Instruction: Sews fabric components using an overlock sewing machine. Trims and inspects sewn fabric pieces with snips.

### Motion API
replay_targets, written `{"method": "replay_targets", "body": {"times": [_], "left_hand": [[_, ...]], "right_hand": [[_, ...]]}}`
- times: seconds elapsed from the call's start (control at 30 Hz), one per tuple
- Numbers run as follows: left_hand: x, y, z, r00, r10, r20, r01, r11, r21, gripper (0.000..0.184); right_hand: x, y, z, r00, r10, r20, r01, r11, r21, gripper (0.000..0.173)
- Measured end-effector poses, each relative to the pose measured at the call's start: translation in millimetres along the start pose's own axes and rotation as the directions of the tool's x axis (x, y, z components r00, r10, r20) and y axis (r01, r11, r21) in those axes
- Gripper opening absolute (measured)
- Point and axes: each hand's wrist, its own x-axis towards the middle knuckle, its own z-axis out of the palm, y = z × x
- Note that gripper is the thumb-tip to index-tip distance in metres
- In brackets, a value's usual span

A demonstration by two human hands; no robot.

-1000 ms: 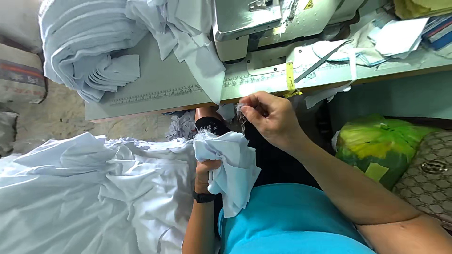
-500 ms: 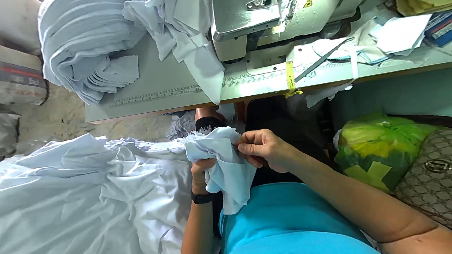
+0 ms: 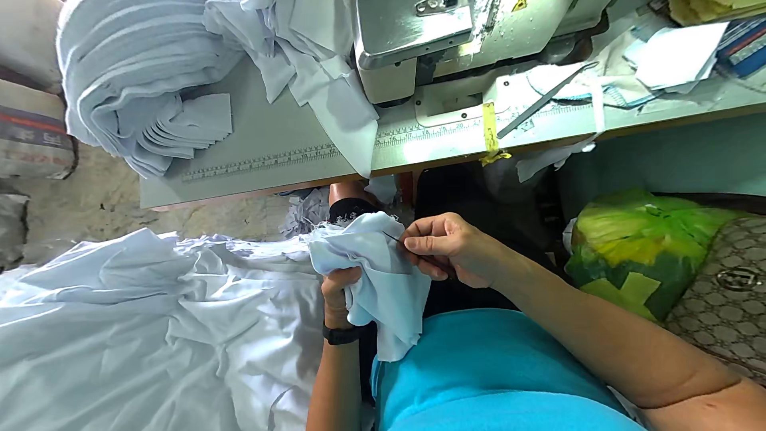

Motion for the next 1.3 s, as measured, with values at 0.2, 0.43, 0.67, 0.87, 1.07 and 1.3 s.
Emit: {"method": "replay_targets", "body": {"times": [0.2, 0.43, 0.67, 0.87, 1.07, 1.3], "left_hand": [[4.6, 10.8, 14.7, 1.0, -0.01, 0.013, 0.009, 0.996, 0.094, 0.02], [-0.6, -1.9, -6.2, 0.999, 0.006, 0.044, -0.009, 0.997, 0.076, 0.023], [2.2, -3.9, -1.1, 0.998, -0.019, 0.061, 0.018, 0.999, 0.033, 0.023], [20.4, 13.1, 30.8, 0.932, -0.014, -0.361, 0.192, 0.865, 0.463, 0.058], [42.2, 26.4, 79.9, 0.964, 0.113, -0.242, 0.106, 0.669, 0.735, 0.088], [65.1, 2.7, 93.6, 0.967, -0.058, 0.247, -0.053, 0.905, 0.422, 0.076]], "right_hand": [[3.1, -2.4, 0.4, 0.999, 0.046, 0.022, -0.045, 0.999, -0.022, 0.019], [3.9, -10.2, 3.9, 0.999, -0.005, 0.04, 0.003, 0.999, 0.053, 0.019], [-1.2, -9.7, 4.2, 0.966, -0.23, -0.118, 0.23, 0.973, -0.014, 0.017], [-13.6, -25.7, -6.9, 0.66, -0.696, -0.284, 0.458, 0.672, -0.582, 0.041], [-2.5, 1.0, 17.9, 0.657, -0.753, 0.031, 0.564, 0.464, -0.684, 0.114], [-10.5, -12.4, -3.1, 0.41, -0.908, -0.084, 0.56, 0.323, -0.763, 0.098]]}}
